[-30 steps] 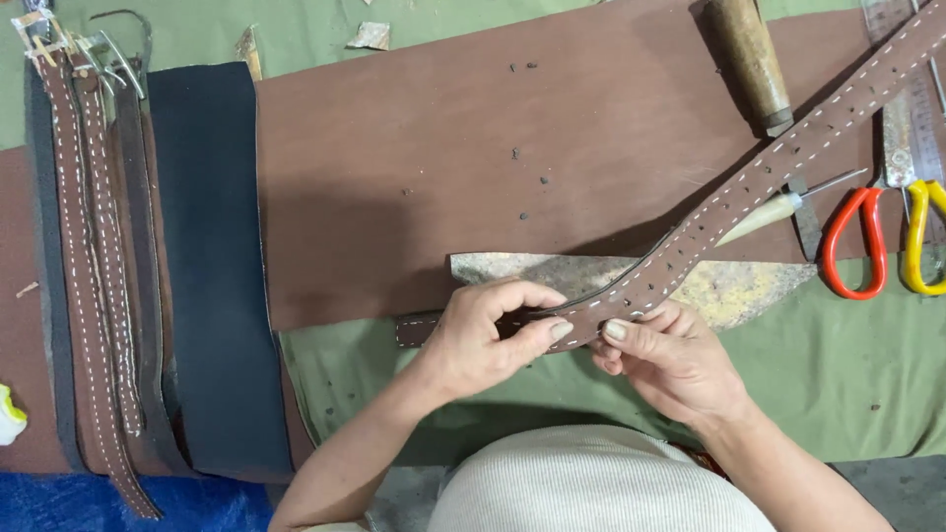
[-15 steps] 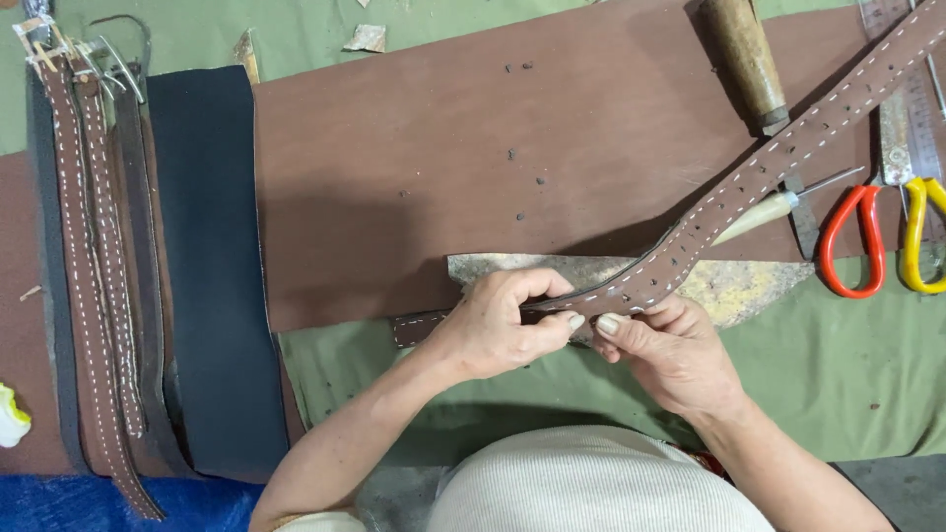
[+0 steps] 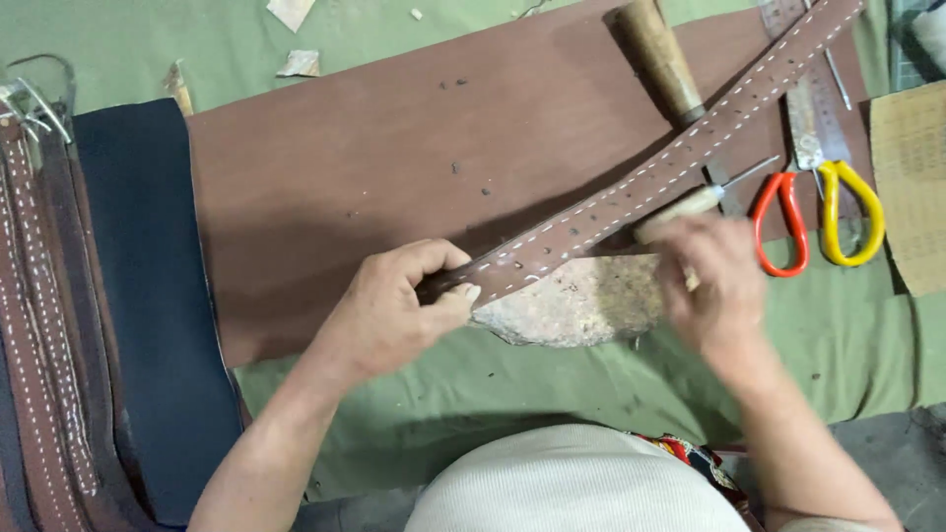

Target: Trimming a leather strap with scissors, punching a series of holes using a hollow punch and mallet, and cleaning the holes with an awl.

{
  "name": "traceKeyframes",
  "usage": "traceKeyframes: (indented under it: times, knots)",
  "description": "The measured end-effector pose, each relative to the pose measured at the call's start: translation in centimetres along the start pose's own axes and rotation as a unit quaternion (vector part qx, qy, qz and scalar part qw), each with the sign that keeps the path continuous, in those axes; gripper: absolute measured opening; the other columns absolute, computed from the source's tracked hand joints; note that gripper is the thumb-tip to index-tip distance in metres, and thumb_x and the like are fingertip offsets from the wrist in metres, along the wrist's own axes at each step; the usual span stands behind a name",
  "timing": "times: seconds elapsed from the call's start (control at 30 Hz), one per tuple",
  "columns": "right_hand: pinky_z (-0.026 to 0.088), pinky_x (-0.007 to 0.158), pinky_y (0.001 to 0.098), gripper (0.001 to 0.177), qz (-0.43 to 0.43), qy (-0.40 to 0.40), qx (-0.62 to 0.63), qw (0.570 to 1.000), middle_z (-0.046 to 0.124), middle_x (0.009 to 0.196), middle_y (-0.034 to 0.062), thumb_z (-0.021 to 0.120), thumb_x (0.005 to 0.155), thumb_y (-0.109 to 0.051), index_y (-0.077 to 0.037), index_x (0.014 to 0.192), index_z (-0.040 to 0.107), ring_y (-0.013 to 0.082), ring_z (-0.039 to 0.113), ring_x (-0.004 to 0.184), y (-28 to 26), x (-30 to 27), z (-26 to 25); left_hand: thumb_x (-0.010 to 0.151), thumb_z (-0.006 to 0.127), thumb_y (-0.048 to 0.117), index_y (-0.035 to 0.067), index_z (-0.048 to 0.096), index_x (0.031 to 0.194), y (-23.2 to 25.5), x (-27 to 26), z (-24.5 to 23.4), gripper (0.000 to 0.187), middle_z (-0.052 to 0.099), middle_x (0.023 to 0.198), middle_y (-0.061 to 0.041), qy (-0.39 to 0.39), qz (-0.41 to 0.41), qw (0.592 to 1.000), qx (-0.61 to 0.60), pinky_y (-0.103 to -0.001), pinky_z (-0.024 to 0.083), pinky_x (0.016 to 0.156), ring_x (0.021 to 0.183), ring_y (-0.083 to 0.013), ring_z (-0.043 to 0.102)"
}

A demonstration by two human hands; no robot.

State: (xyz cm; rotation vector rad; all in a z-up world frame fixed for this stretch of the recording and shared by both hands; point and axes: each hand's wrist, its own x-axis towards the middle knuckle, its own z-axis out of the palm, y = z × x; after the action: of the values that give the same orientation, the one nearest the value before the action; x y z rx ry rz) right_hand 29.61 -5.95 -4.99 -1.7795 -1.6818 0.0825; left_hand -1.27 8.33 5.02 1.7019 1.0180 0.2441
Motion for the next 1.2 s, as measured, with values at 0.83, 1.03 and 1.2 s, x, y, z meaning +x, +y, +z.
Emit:
traceKeyframes:
  times: [0.83,1.03,1.2]
  knots:
    - [0.018,0.032,0.0136,0.005,0.520,0.056,0.497,0.693,0.072,0.088,0.0064,0.068,0.092,-0.009,-0.011,0.092,0.064,0.0002,0.046,0.040,3.1,4.2,-4.3,0.083,0.074,0.021,0.018,0.064,0.071,4.8,-1.5,2.0,0.016,0.052,0.067,0.009,-0.099,-0.125,0.987,0.004,-0.026,0.038,0.061,0.063,-0.0064,0.045]
    - [0.031,0.025,0.0169,0.020,0.564,-0.030,0.643,0.517,0.074,0.100,0.0032,0.063,0.100,-0.031,-0.020,0.116,0.065,0.0093,0.054,0.042,2.5,3.1,0.9,0.086,0.076,0.015,0.016,0.063,0.077,4.8,-3.5,3.6,0.017,0.048,0.068,0.010,-0.154,-0.072,0.983,-0.075,-0.026,0.036,0.058,0.063,-0.0050,0.042]
    - [0.032,0.037,0.0152,0.019,0.411,0.235,0.492,0.731,0.062,0.076,-0.0060,0.081,0.089,-0.007,-0.018,0.093,0.067,-0.0009,0.051,0.052,1.9,4.9,-1.9,0.083,0.074,0.020,0.019,0.070,0.075,4.7,-2.0,2.3,0.009,0.051,0.069,0.010,-0.116,-0.125,0.985,-0.024,-0.024,0.038,0.060,0.065,-0.0038,0.045]
